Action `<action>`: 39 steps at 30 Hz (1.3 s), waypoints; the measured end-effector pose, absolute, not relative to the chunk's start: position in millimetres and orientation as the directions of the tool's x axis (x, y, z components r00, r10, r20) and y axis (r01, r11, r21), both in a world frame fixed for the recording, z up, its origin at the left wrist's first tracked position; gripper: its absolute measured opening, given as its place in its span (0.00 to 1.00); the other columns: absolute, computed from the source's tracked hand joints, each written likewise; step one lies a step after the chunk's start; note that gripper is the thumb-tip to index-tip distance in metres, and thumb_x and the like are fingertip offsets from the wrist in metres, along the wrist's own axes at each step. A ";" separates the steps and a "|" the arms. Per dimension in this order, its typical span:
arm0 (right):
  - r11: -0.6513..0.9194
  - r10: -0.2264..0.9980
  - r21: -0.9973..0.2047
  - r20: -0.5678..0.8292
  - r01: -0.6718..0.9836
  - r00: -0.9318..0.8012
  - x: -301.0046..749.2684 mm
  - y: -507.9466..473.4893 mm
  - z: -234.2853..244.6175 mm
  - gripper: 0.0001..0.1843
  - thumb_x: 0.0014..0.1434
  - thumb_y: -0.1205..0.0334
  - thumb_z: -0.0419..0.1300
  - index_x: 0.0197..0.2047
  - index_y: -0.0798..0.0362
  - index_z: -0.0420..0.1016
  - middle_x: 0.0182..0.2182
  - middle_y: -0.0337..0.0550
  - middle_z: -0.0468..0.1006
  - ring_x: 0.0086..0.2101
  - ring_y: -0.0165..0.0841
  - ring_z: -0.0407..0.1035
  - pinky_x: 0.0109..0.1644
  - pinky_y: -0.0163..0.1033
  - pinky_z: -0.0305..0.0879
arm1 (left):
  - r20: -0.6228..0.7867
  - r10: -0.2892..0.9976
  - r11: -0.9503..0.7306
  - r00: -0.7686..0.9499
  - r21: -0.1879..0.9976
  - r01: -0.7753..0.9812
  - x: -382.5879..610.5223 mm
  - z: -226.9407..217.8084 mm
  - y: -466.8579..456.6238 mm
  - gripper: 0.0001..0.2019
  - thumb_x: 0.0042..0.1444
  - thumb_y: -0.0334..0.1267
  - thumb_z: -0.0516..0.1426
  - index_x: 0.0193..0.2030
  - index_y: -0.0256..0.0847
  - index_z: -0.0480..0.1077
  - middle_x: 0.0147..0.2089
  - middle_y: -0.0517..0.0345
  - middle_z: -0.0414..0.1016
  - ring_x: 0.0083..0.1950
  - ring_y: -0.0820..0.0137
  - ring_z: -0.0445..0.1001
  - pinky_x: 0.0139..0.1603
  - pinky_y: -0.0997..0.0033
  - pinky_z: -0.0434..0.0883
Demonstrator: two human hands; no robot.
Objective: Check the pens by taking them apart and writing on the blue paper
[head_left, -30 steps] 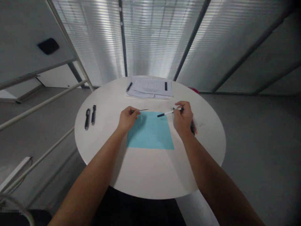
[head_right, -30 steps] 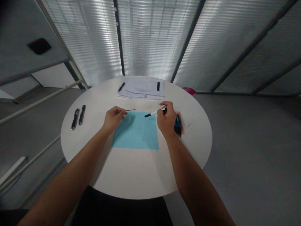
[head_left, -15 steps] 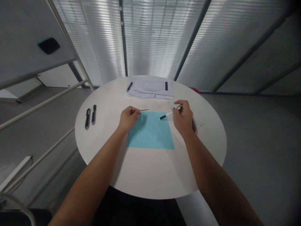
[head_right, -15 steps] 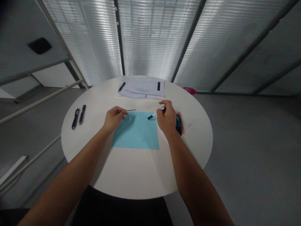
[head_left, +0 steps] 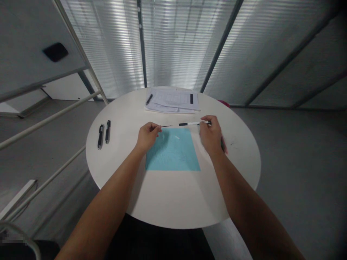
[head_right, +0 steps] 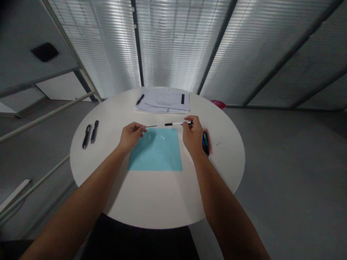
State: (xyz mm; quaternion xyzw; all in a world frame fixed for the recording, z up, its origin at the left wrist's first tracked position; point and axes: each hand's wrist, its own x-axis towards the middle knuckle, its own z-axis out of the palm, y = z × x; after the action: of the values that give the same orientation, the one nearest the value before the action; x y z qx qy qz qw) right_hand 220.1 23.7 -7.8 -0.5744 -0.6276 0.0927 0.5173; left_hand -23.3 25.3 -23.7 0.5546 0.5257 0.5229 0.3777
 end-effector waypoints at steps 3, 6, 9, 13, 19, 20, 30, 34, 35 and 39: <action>0.291 0.858 -0.709 0.491 0.643 0.153 214.3 24.2 -11.6 0.09 0.57 0.59 0.54 0.42 0.49 0.67 0.28 0.37 0.70 0.25 0.32 0.65 0.33 0.38 0.60 | 0.178 0.979 -0.158 -0.095 0.969 0.192 -23.3 -23.8 26.4 0.11 0.53 0.44 0.59 0.32 0.38 0.71 0.31 0.54 0.78 0.26 0.74 0.70 0.29 0.73 0.66; 0.282 0.879 -0.640 0.470 0.715 0.074 208.9 23.5 -13.3 0.07 0.56 0.61 0.55 0.40 0.50 0.69 0.30 0.40 0.74 0.30 0.34 0.68 0.37 0.40 0.61 | 0.174 0.980 -0.152 -0.094 0.967 0.204 -23.1 -21.6 26.1 0.10 0.52 0.44 0.59 0.32 0.38 0.72 0.29 0.56 0.77 0.26 0.74 0.70 0.29 0.73 0.65; 0.274 0.898 -0.543 0.440 0.794 -0.009 208.1 24.3 -16.8 0.05 0.55 0.64 0.56 0.37 0.50 0.69 0.33 0.43 0.75 0.34 0.37 0.68 0.40 0.42 0.61 | 0.193 0.977 -0.167 -0.094 0.959 0.229 -22.8 -19.6 25.3 0.09 0.52 0.43 0.59 0.31 0.38 0.73 0.29 0.56 0.76 0.27 0.73 0.70 0.30 0.73 0.65; 0.323 0.906 -0.404 0.395 0.856 -0.155 211.5 27.9 -24.9 0.05 0.53 0.67 0.55 0.34 0.51 0.70 0.33 0.44 0.75 0.36 0.38 0.66 0.43 0.44 0.60 | 0.208 0.975 -0.180 -0.078 0.945 0.272 -22.6 -19.0 24.2 0.09 0.51 0.42 0.59 0.30 0.38 0.74 0.29 0.57 0.76 0.29 0.73 0.69 0.32 0.73 0.65; 0.380 0.897 -0.372 0.373 0.847 -0.239 212.6 30.0 -29.3 0.06 0.54 0.68 0.56 0.34 0.51 0.73 0.34 0.45 0.75 0.38 0.38 0.66 0.48 0.46 0.59 | 0.227 0.973 -0.202 -0.049 0.933 0.299 -21.8 -18.9 22.1 0.09 0.51 0.43 0.60 0.32 0.39 0.76 0.29 0.57 0.76 0.30 0.72 0.70 0.33 0.72 0.65; 0.397 0.888 -0.383 0.391 0.834 -0.243 211.7 29.2 -28.3 0.06 0.54 0.67 0.56 0.35 0.51 0.73 0.36 0.45 0.76 0.40 0.39 0.66 0.49 0.46 0.59 | 0.229 0.972 -0.205 -0.044 0.930 0.305 -21.6 -19.0 21.8 0.09 0.51 0.43 0.60 0.33 0.39 0.76 0.29 0.57 0.76 0.29 0.72 0.69 0.32 0.72 0.65; 0.545 0.834 -0.496 0.400 0.676 -0.379 201.8 19.9 -18.5 0.10 0.60 0.59 0.59 0.44 0.49 0.77 0.35 0.43 0.78 0.41 0.38 0.66 0.49 0.44 0.60 | 0.212 0.976 -0.216 0.046 0.932 0.290 -20.0 -22.7 22.1 0.12 0.50 0.44 0.61 0.34 0.37 0.77 0.30 0.56 0.76 0.29 0.72 0.69 0.31 0.73 0.63; 0.532 0.842 -0.476 0.386 0.700 -0.378 202.8 21.1 -18.0 0.11 0.60 0.60 0.60 0.45 0.49 0.78 0.34 0.43 0.78 0.40 0.38 0.66 0.47 0.43 0.60 | 0.213 0.974 -0.225 0.071 0.928 0.297 -19.7 -20.2 20.5 0.13 0.50 0.45 0.61 0.34 0.36 0.78 0.29 0.56 0.76 0.29 0.73 0.69 0.31 0.73 0.63; 0.530 0.843 -0.466 0.378 0.708 -0.382 202.9 21.3 -17.8 0.09 0.60 0.60 0.60 0.43 0.49 0.78 0.33 0.43 0.77 0.40 0.38 0.65 0.47 0.43 0.60 | 0.217 0.973 -0.230 0.074 0.926 0.298 -19.6 -19.6 20.1 0.13 0.50 0.45 0.61 0.34 0.36 0.78 0.29 0.56 0.76 0.29 0.73 0.69 0.31 0.73 0.63; 0.517 0.850 -0.430 0.361 0.740 -0.384 203.8 22.1 -18.0 0.08 0.60 0.59 0.59 0.39 0.49 0.79 0.33 0.43 0.76 0.39 0.37 0.65 0.46 0.42 0.59 | 0.205 0.977 -0.213 0.060 0.936 0.281 -19.4 -17.7 19.1 0.13 0.50 0.46 0.62 0.33 0.37 0.78 0.28 0.56 0.76 0.29 0.73 0.68 0.30 0.73 0.62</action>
State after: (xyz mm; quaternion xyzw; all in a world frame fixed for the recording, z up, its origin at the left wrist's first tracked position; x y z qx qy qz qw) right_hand 203.8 22.1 -18.0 -0.4812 -0.8259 0.0993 0.2766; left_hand -19.4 19.1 -17.7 0.6247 0.5036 0.4653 0.3737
